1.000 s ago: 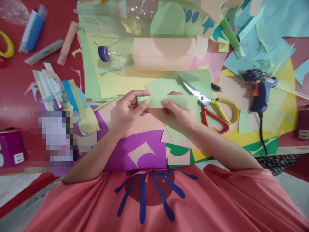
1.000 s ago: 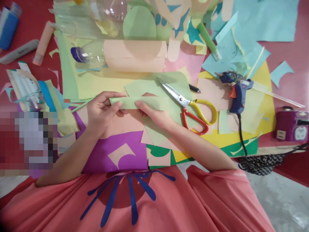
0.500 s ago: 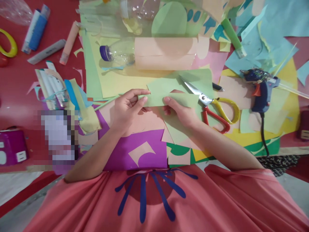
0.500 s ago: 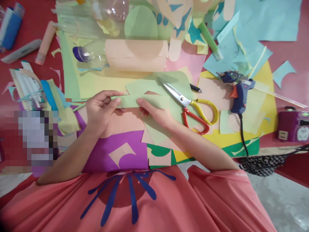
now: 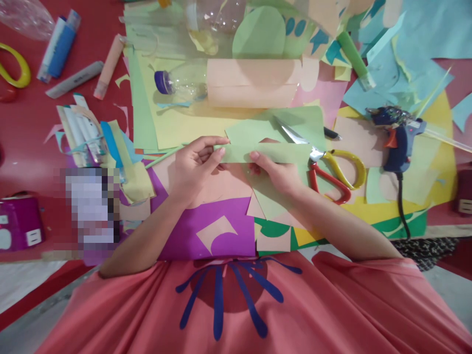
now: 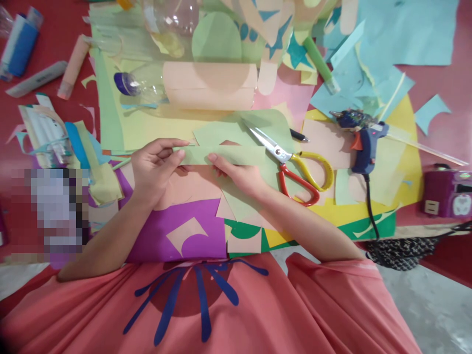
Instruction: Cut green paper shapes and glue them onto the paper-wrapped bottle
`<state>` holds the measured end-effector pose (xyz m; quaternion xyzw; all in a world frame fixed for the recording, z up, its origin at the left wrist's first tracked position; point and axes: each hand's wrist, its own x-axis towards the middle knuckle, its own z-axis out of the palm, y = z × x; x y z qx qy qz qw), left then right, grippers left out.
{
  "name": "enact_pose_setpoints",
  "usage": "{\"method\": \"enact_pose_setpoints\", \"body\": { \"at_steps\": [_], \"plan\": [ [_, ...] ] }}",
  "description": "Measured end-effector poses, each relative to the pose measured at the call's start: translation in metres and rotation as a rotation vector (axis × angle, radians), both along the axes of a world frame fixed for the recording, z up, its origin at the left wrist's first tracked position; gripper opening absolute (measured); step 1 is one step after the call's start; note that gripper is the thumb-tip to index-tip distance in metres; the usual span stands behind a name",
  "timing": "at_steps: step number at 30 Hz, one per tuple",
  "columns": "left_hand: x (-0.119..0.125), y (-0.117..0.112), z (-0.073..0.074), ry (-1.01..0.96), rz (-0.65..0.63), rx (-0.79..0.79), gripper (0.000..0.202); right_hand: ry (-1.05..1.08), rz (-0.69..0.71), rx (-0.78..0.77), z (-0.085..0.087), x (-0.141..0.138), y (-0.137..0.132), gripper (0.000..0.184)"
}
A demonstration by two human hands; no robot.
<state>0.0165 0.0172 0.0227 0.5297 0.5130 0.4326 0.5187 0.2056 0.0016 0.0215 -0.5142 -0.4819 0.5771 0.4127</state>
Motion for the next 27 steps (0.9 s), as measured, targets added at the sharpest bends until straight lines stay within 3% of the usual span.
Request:
{"method": "enact_pose_setpoints", "body": {
  "at_steps": [16, 27],
  "plan": [
    [0.0001, -0.0008, 0.0005, -0.042, 0.002, 0.014, 0.031, 0.081, -0.024, -0.045, 0.0035, -0.0003, 0.0008, 0.031],
    [-0.0007, -0.0011, 0.0009, -0.020, -0.009, -0.011, 0.037, 0.081, -0.033, -0.086, 0.0017, -0.0007, 0.0016, 0.035]
  ]
}}
